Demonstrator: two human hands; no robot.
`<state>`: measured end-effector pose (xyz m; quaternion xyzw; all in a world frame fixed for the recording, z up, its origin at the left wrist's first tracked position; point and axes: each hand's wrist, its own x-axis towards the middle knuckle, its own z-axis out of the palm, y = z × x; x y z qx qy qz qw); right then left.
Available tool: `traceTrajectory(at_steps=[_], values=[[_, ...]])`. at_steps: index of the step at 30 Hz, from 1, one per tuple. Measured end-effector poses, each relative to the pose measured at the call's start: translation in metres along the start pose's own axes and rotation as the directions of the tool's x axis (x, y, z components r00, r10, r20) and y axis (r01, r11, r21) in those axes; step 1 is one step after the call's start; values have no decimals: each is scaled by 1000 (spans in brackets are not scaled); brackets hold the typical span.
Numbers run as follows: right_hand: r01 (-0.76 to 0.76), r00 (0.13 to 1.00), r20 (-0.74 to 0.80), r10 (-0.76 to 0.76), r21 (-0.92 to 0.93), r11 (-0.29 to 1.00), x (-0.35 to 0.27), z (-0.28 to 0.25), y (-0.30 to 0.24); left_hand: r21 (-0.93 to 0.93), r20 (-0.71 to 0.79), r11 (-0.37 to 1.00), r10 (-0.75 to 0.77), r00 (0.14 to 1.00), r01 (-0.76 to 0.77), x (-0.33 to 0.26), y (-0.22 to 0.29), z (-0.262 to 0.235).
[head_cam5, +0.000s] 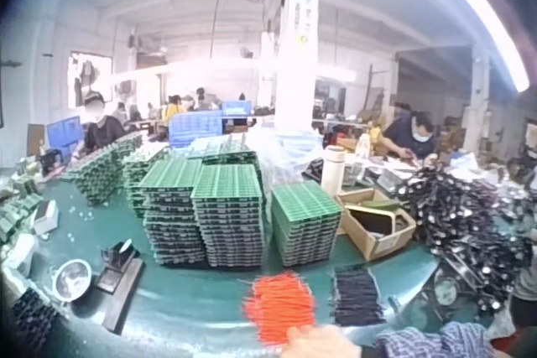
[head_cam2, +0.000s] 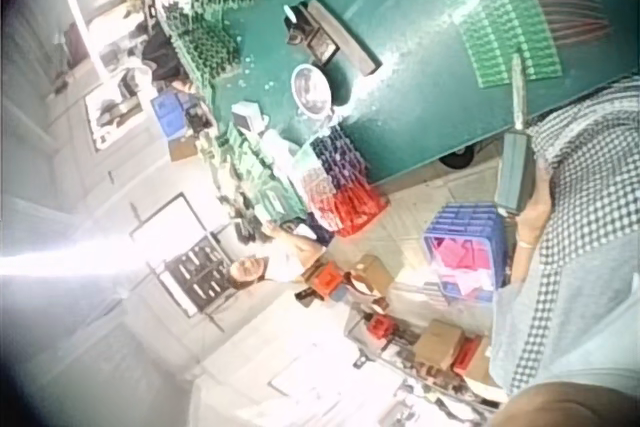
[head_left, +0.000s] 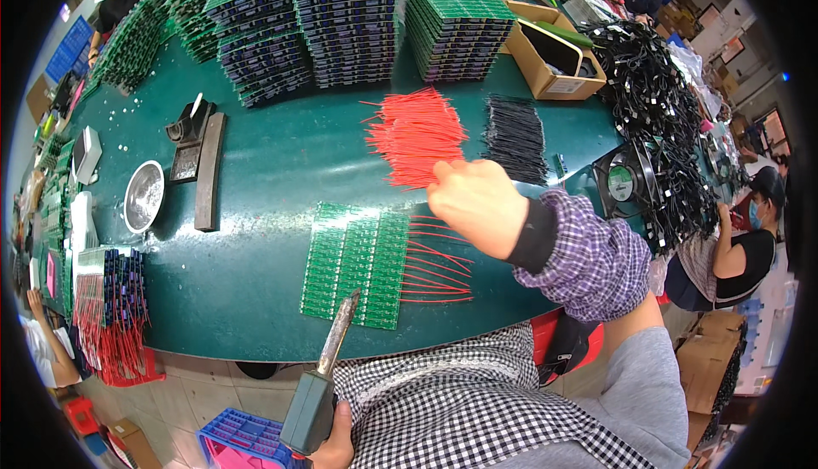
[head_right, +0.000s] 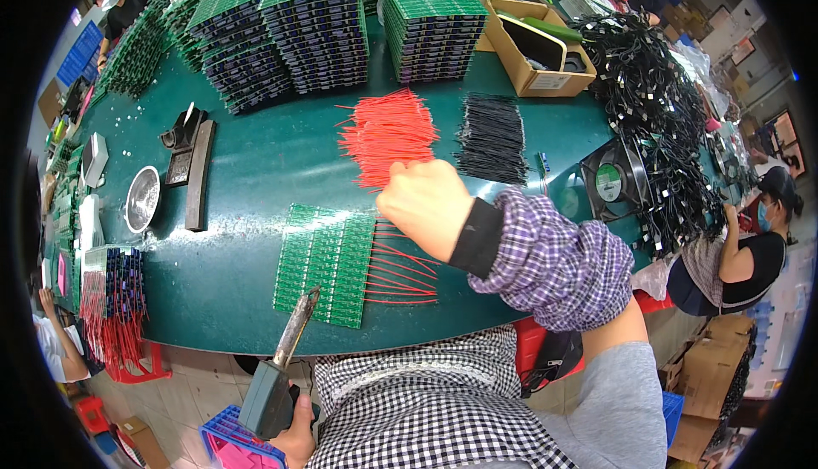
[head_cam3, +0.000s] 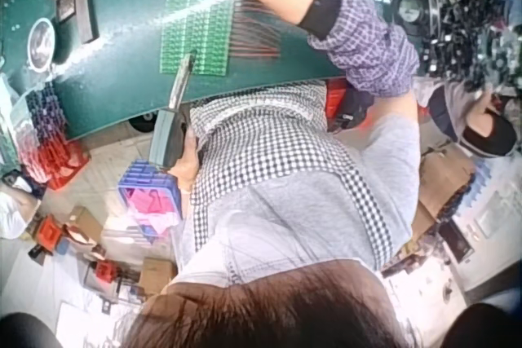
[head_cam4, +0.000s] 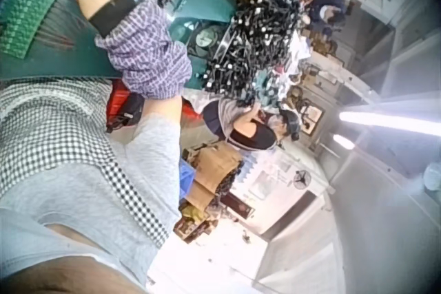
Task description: The person places a wired circuit board onto a stack, takes a fresh circuit board from a pile, and solders wires onto it using a soldering gun.
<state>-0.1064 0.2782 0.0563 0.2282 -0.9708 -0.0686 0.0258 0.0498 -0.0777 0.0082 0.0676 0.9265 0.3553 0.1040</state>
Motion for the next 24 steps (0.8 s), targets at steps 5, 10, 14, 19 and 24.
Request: traceTrajectory(at_steps=[5, 10, 14, 19, 24], values=[[1, 1000, 25, 1, -80, 997, 12, 11, -8, -14, -40, 999, -50, 998, 50, -5, 4, 0], [19, 999, 30, -15, -132, 991, 12, 16, -2, -27, -72, 994, -108, 991, 107, -5, 16, -3], [24, 994, 105, -14, -90, 996, 5, 13, 4, -57, -72, 994, -98, 993, 94, 0, 23, -3], [8, 996, 85, 9, -195, 981, -1, 21, 1, 62, -77, 997, 53, 996, -48, -2, 9, 3], [80, 991, 125, -50, -246, 966, 6, 37, -12, -264, -162, 955, -181, 970, 135, -12, -4, 19]])
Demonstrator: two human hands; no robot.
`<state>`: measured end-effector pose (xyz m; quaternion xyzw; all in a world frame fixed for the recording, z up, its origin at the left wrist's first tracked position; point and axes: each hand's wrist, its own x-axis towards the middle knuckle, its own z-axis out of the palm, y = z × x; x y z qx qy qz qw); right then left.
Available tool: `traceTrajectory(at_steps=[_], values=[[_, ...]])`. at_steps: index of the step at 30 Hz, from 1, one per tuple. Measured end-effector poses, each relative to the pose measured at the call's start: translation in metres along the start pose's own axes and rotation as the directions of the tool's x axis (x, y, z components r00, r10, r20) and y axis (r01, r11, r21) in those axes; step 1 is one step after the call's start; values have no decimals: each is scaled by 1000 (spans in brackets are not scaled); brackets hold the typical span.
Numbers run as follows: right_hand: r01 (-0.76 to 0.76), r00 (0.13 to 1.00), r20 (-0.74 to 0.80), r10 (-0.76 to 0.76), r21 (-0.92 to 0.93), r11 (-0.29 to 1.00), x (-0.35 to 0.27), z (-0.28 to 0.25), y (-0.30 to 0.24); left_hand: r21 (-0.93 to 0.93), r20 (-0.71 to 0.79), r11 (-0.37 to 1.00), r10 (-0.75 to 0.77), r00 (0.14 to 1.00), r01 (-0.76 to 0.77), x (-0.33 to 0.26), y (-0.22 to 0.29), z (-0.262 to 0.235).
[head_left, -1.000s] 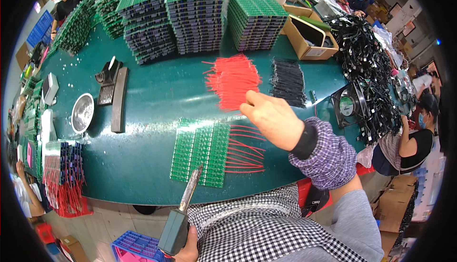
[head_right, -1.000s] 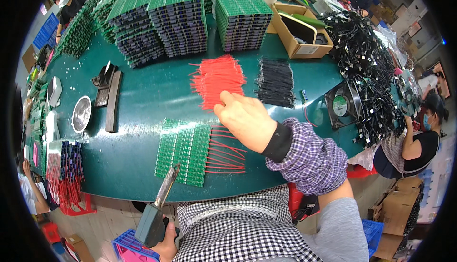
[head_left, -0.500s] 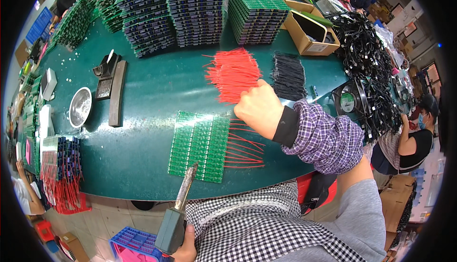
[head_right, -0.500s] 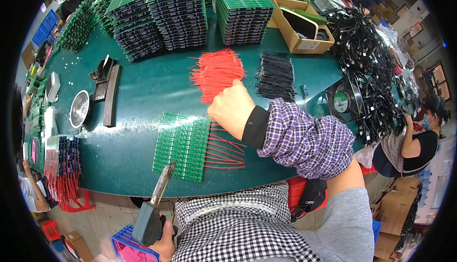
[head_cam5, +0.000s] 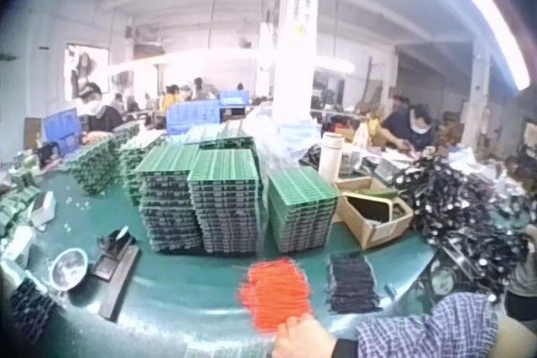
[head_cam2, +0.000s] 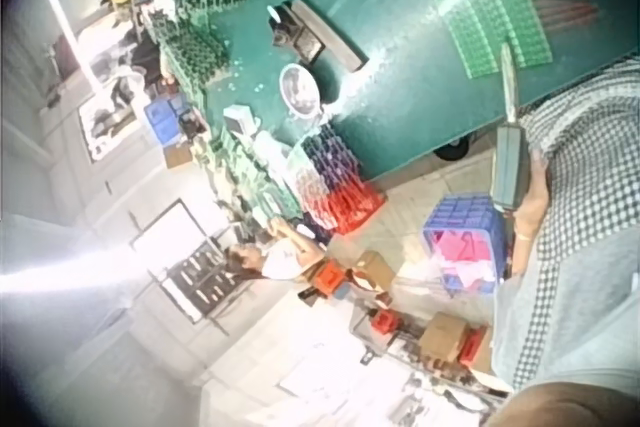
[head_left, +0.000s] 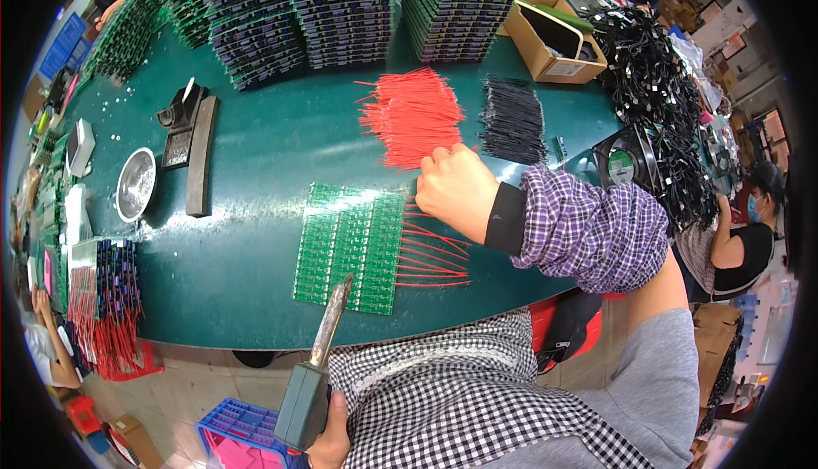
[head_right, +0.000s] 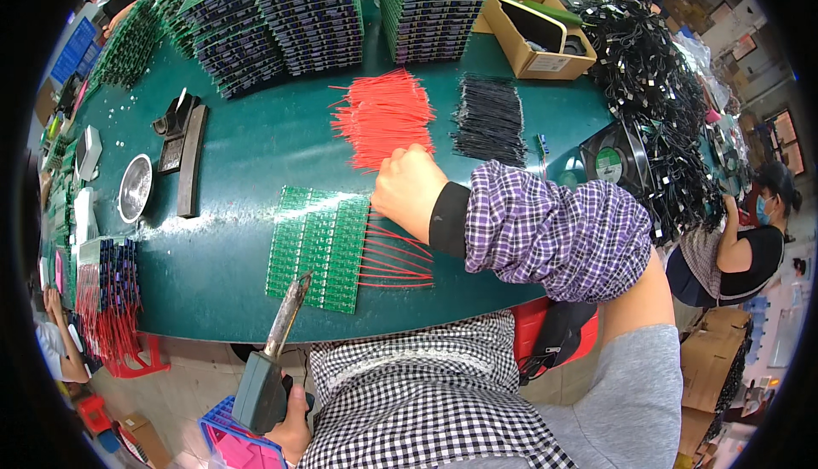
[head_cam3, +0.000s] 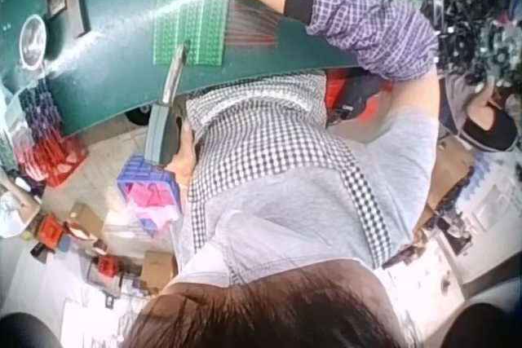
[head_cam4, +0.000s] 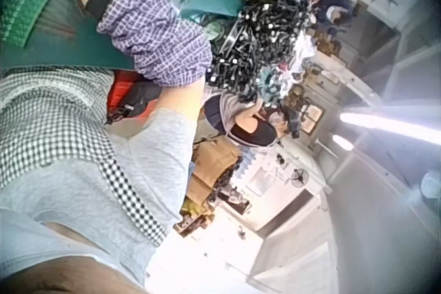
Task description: The person places a wired circuit board onto a stack, takes a fresh circuit board from a pile, and solders wires onto it using a soldering gun.
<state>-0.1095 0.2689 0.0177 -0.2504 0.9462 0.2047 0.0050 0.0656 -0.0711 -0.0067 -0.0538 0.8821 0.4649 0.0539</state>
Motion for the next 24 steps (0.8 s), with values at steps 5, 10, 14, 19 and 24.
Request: traceTrajectory(at_steps=[5, 10, 14, 19, 24], values=[[-16, 997, -80, 17, 9, 1000, -7, 10, 4, -245, -120, 961, -160, 980, 126, -10, 3, 5], [-48, 930, -284, 233, 535, 843, -21, -10, 9, -227, -132, 973, 19, 991, -49, -15, -9, 6], [107, 828, -352, 437, 864, 493, -44, -16, -43, -314, -148, 949, -73, 986, 23, -15, 0, 6], [176, 763, -405, 503, 880, 442, -55, -13, -97, -211, 12, 977, -24, 1000, 26, -17, -6, -7], [139, 697, -451, 557, 847, 513, -59, 1, -119, -197, -90, 977, -97, 991, 78, -24, -11, -7]])
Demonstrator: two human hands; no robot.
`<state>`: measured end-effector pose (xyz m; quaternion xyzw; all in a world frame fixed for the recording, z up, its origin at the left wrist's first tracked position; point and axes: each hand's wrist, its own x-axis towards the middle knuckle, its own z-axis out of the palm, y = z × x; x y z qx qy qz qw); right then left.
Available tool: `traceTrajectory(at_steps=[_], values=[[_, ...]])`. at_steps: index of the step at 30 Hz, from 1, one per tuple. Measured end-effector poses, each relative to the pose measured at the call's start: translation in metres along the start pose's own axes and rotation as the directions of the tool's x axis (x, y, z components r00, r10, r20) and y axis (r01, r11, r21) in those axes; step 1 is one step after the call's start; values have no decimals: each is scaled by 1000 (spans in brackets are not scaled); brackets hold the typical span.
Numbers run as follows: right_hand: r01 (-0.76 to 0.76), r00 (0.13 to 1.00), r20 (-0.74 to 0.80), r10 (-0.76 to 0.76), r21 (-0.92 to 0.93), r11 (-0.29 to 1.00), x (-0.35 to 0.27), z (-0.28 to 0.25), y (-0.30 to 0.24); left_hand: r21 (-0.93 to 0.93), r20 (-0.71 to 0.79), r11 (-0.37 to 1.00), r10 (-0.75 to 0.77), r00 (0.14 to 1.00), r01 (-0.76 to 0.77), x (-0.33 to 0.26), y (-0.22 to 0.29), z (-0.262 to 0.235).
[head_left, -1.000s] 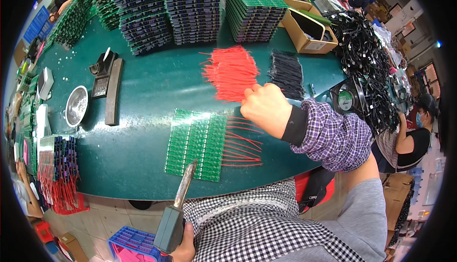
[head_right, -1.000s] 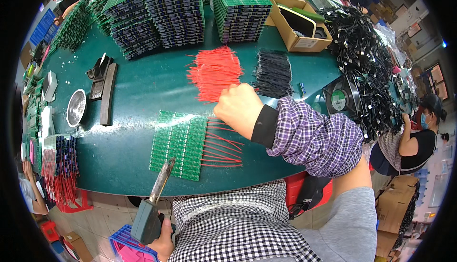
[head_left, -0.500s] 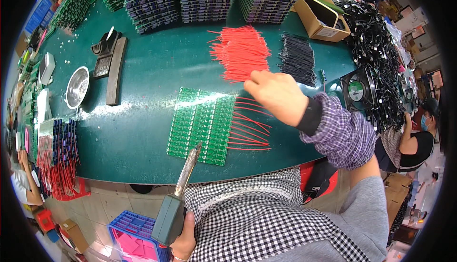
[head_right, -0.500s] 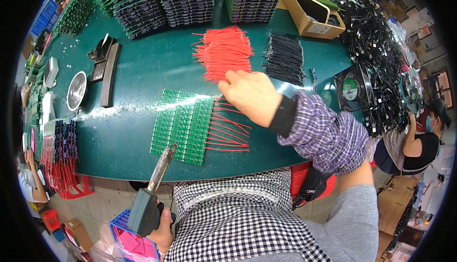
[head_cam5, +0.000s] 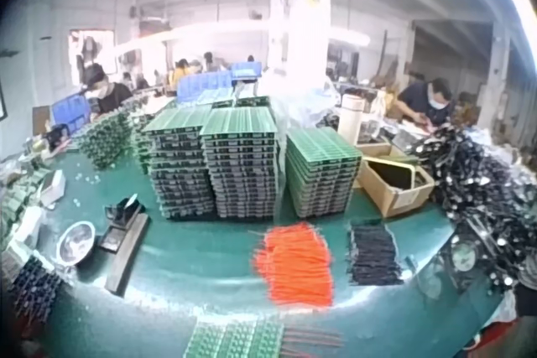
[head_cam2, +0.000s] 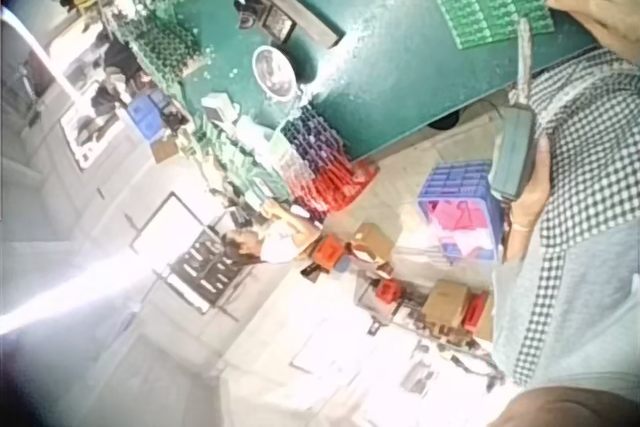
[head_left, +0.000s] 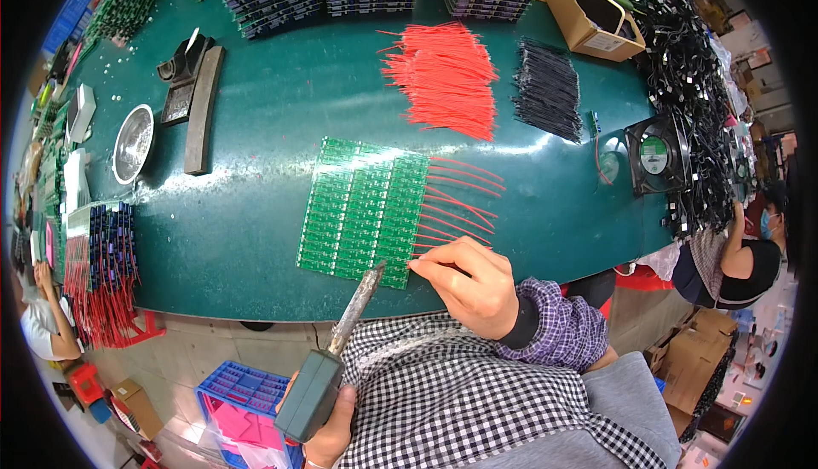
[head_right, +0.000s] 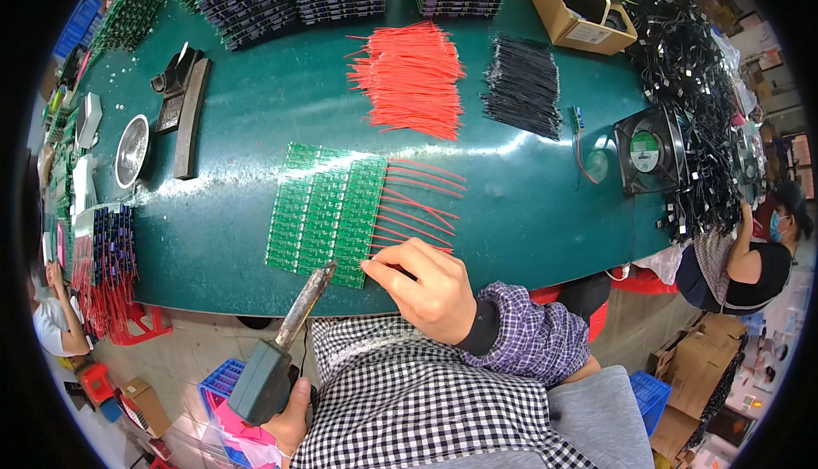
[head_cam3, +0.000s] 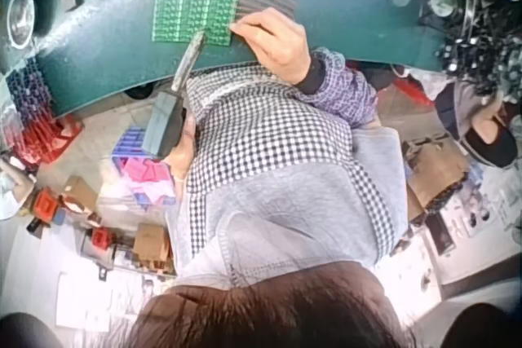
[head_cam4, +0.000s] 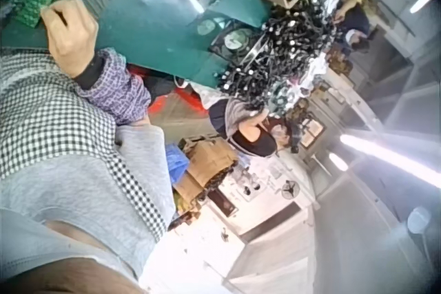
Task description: The person places a wired circuit board onto a stack, takes a fresh circuit board from a pile, and solders wires onto it using a soldering gun.
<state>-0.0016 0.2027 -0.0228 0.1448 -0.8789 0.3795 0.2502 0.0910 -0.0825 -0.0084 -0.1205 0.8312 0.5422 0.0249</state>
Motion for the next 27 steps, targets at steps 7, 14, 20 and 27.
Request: traceTrajectory(at_steps=[7, 14, 20, 27], values=[[-31, 998, 44, 34, -61, 998, -6, -1, -5, 171, 84, 985, -30, 996, 15, 0, 14, 0], [-37, 994, 95, 45, -87, 996, -6, -4, -6, 140, 271, 978, 112, 956, -155, 14, 25, 2], [-48, 989, 131, 61, -104, 993, -6, -7, -8, 166, 301, 974, 101, 948, -156, 17, 29, 4], [-43, 989, 133, 57, -104, 994, -5, -7, -8, 172, 203, 970, 137, 970, -173, 20, 33, 12]])
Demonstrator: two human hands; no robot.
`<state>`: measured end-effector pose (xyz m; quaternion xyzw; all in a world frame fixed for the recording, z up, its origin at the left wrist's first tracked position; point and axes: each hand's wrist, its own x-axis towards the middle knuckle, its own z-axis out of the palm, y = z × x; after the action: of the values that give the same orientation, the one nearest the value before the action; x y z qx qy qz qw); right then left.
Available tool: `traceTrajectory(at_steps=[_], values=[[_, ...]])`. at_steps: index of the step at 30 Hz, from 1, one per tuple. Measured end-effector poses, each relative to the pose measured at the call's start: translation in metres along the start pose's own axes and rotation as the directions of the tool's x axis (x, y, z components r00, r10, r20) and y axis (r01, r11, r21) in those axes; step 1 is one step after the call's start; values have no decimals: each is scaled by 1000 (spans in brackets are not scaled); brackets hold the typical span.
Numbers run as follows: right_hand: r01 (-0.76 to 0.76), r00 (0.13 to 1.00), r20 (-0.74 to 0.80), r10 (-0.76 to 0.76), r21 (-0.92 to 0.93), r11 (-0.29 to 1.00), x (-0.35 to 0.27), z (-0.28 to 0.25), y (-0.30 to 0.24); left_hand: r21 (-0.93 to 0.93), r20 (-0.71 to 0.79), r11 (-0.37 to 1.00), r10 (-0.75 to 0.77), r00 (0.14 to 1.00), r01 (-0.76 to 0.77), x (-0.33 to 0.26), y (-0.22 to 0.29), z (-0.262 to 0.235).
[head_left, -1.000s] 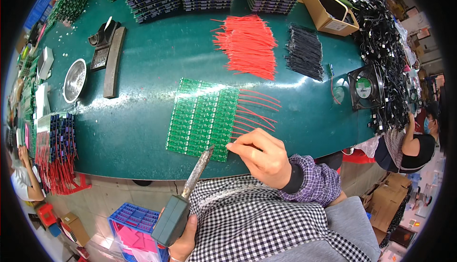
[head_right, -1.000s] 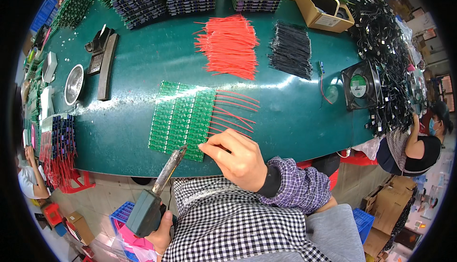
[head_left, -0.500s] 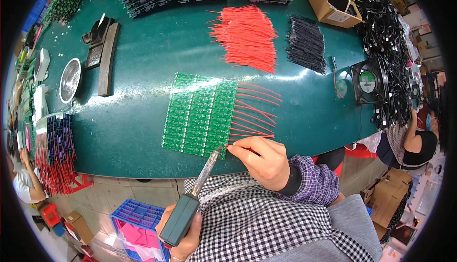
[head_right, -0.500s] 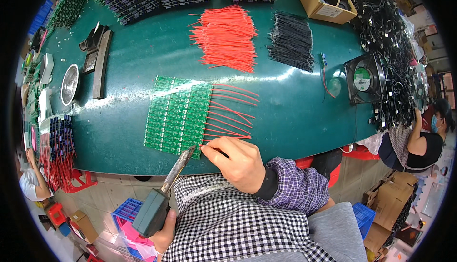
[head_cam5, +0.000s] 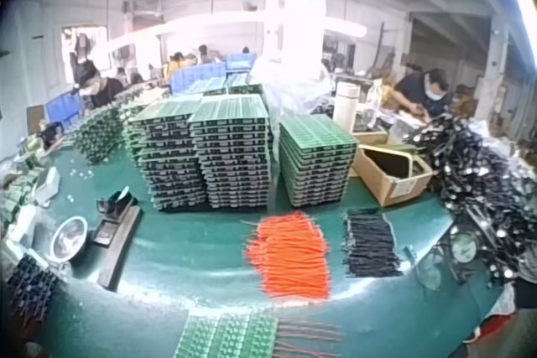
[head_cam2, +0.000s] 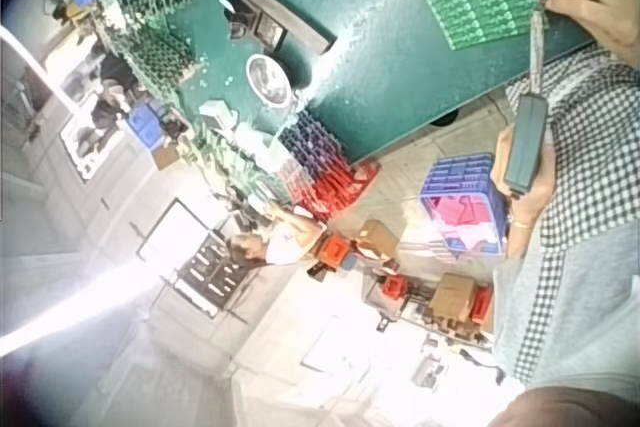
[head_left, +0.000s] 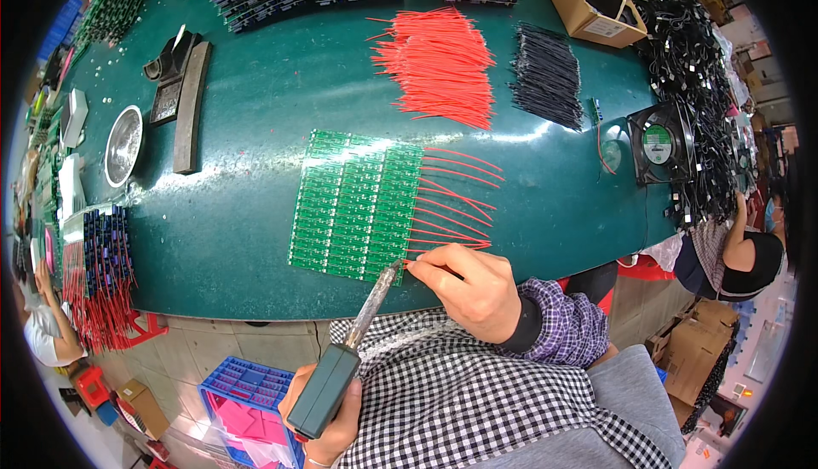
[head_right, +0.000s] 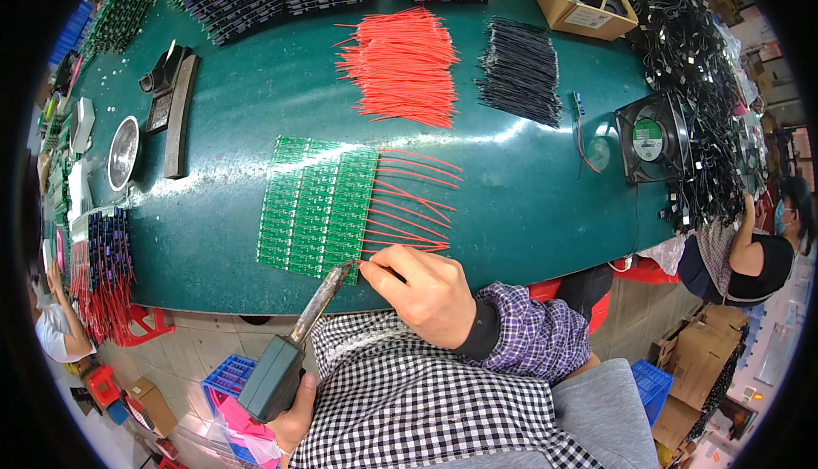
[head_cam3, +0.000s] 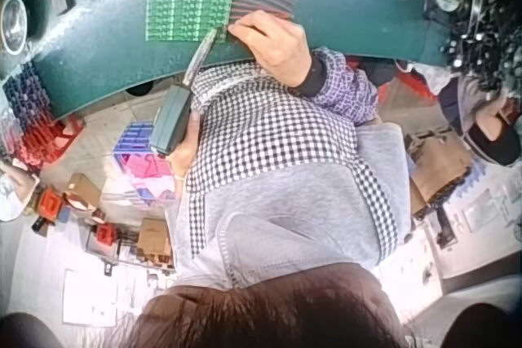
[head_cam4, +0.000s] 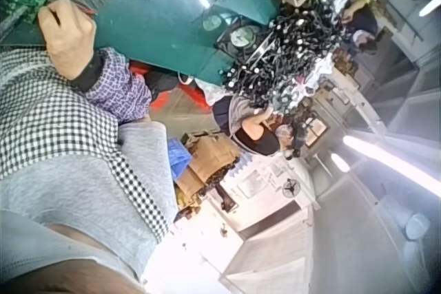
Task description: The person places a wired circuit board onto a stack, takes a fresh circuit board from a pile, and solders wires onto it using a soldering gun.
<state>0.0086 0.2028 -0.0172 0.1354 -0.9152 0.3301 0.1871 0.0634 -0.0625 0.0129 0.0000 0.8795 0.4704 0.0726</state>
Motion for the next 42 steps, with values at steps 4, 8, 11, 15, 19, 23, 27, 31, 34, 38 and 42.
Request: traceTrajectory(at_steps=[4, 8, 11, 15, 19, 23, 27, 31, 34, 38, 42], values=[[-17, 1000, -7, 17, 2, 1000, 0, 0, 0, 18, 33, 998, 52, 998, -52, 3, -3, -1], [-15, 1000, 4, 16, -9, 1000, -1, 0, -1, 15, 35, 1000, 13, 999, -14, 2, -3, 1], [-16, 1000, 14, 16, -13, 1000, -2, 0, -1, 11, 12, 1000, 16, 1000, -16, 3, -1, 2], [-15, 1000, -3, 15, -13, 1000, -2, 0, -1, 40, 19, 998, 47, 999, -48, 6, 2, 1], [-18, 1000, 6, 18, -6, 1000, -2, 1, -1, 33, -19, 998, 54, 998, -53, 1, -1, 0], [-22, 1000, 2, 22, -6, 1000, -3, 0, 0, 18, 103, 999, 37, 994, -39, -2, -5, -8], [-16, 1000, -2, 16, -1, 1000, -3, 2, 0, 18, 42, 998, 63, 997, -64, 1, -2, -3], [-27, 1000, -8, 27, -7, 1000, -3, 1, 0, -37, 68, 999, -32, 997, 34, -6, -6, -5], [-27, 1000, -7, 27, -6, 1000, -2, 2, -1, -46, 58, 999, -5, 998, 7, -8, -9, -5], [-16, 1000, -21, 16, -2, 1000, 1, 1, -1, -57, 54, 998, -15, 998, 18, -9, -9, -6], [-13, 999, -32, 13, -11, 1000, 0, 2, -1, -60, 57, 997, -37, 998, 40, -12, -13, -6]])
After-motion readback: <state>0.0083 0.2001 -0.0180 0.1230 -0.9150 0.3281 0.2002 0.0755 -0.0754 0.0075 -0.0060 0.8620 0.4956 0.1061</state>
